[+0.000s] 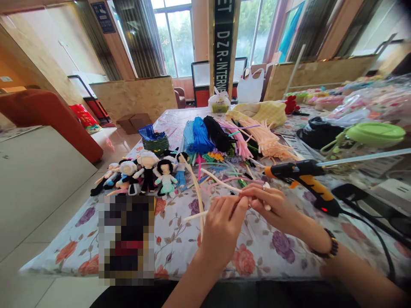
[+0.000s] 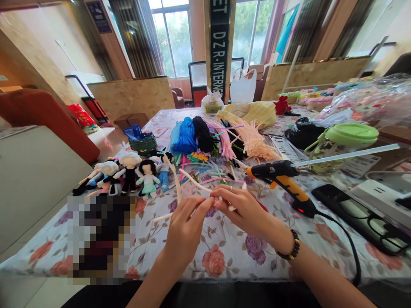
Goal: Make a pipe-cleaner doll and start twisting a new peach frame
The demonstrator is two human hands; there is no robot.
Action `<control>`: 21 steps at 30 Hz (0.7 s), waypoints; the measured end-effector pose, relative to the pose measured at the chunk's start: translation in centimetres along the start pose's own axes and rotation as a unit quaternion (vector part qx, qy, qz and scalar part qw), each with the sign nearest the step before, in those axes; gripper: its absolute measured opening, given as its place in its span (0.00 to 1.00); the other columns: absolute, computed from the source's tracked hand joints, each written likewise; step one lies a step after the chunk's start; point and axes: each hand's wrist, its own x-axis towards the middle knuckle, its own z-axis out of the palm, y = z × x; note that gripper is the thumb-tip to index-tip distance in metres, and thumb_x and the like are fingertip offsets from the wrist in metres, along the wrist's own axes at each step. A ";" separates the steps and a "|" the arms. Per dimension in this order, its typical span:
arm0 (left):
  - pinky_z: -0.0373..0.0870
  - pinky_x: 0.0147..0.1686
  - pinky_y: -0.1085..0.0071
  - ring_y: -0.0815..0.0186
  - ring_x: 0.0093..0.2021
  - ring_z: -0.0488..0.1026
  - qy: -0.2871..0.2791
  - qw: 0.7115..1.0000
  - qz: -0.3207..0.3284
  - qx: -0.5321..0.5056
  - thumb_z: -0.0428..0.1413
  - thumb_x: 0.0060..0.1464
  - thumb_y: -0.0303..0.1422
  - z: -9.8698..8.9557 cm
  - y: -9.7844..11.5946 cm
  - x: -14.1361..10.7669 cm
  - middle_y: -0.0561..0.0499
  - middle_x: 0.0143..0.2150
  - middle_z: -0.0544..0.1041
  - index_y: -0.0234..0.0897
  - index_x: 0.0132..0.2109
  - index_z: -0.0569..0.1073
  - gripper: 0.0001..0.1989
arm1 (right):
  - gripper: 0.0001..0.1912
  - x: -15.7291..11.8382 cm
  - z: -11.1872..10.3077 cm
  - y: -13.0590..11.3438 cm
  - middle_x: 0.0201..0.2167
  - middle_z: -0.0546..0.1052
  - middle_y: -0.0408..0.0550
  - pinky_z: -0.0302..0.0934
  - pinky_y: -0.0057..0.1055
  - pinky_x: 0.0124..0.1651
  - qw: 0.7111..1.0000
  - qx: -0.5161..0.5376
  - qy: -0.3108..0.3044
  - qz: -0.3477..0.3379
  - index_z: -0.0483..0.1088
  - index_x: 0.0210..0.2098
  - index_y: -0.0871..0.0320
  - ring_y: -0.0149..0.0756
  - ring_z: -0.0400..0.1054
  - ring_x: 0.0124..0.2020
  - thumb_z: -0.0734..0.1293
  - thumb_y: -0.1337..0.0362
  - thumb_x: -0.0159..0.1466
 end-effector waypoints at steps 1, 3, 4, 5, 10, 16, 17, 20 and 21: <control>0.68 0.36 0.70 0.66 0.35 0.70 -0.008 1.000 0.017 -0.011 0.49 0.58 0.25 0.0 0.0 0.2 0.48 0.35 0.75 0.31 0.45 0.70 0.09 | 0.10 -0.2 -0.2 0.0 0.37 0.75 0.50 0.63 0.26 0.39 1.000 0.008 -0.002 0.000 0.65 0.43 0.57 0.32 0.71 0.38 0.55 0.62 0.67; 0.69 0.37 0.70 0.66 0.36 0.70 -0.019 0.998 0.055 -0.030 0.49 0.58 0.25 0.0 0.1 0.5 0.48 0.36 0.75 0.29 0.46 0.69 0.09 | 0.12 -0.5 -0.7 0.1 0.33 0.75 0.48 0.62 0.25 0.36 1.000 0.028 -0.007 -0.001 0.66 0.40 0.57 0.31 0.70 0.34 0.54 0.60 0.68; 0.69 0.37 0.70 0.67 0.36 0.70 -0.023 0.996 0.073 -0.042 0.49 0.58 0.25 0.0 0.1 0.7 0.47 0.36 0.75 0.29 0.47 0.68 0.10 | 0.13 -0.6 -0.8 0.1 0.30 0.74 0.47 0.61 0.25 0.34 0.999 0.042 -0.006 0.000 0.67 0.37 0.57 0.30 0.69 0.31 0.54 0.58 0.68; 0.69 0.38 0.70 0.67 0.36 0.70 -0.026 0.995 0.086 -0.053 0.49 0.58 0.25 0.1 0.1 0.8 0.48 0.36 0.76 0.29 0.47 0.67 0.10 | 0.14 -0.7 -1.0 0.0 0.27 0.73 0.45 0.59 0.24 0.31 0.998 0.057 -0.004 0.001 0.67 0.34 0.57 0.29 0.67 0.28 0.54 0.57 0.68; 0.69 0.37 0.69 0.66 0.37 0.71 -0.053 0.995 0.049 -0.071 0.46 0.60 0.27 0.3 -0.2 1.8 0.48 0.37 0.76 0.32 0.48 0.67 0.10 | 0.19 -1.3 -1.4 -0.3 0.16 0.63 0.39 0.49 0.24 0.22 0.986 0.141 0.010 0.092 0.66 0.23 0.58 0.24 0.55 0.17 0.56 0.57 0.67; 0.66 0.35 0.71 0.67 0.34 0.72 -0.242 0.926 -0.180 -0.228 0.41 0.63 0.35 0.5 -1.3 2.7 0.51 0.33 0.75 0.38 0.45 0.70 0.14 | 0.22 -1.8 -1.1 0.3 0.14 0.62 0.39 0.39 0.25 0.17 0.892 0.311 0.074 0.319 0.61 0.20 0.58 0.23 0.47 0.14 0.57 0.50 0.65; 0.65 0.32 0.72 0.68 0.31 0.71 -0.270 0.899 -0.218 -0.267 0.40 0.63 0.37 0.6 -1.5 2.7 0.52 0.30 0.74 0.37 0.43 0.70 0.15 | 0.22 -1.8 -1.2 0.5 0.14 0.63 0.39 0.37 0.25 0.17 0.871 0.345 0.082 0.339 0.61 0.21 0.58 0.22 0.45 0.14 0.58 0.49 0.64; 0.62 0.25 0.75 0.72 0.22 0.66 -0.345 0.794 -0.297 -0.403 0.39 0.62 0.41 0.7 -1.9 2.7 0.55 0.25 0.69 0.36 0.41 0.69 0.18 | 0.21 -1.6 -1.6 0.7 0.15 0.66 0.39 0.36 0.24 0.17 0.822 0.425 0.092 0.368 0.61 0.23 0.58 0.21 0.45 0.15 0.59 0.48 0.62; 0.60 0.23 0.75 0.74 0.20 0.64 -0.363 0.759 -0.309 -0.444 0.39 0.62 0.42 0.8 -2.0 2.7 0.55 0.25 0.69 0.35 0.42 0.68 0.18 | 0.20 -1.5 -1.8 0.7 0.15 0.65 0.39 0.36 0.23 0.18 0.812 0.439 0.094 0.372 0.61 0.23 0.58 0.21 0.45 0.15 0.60 0.48 0.62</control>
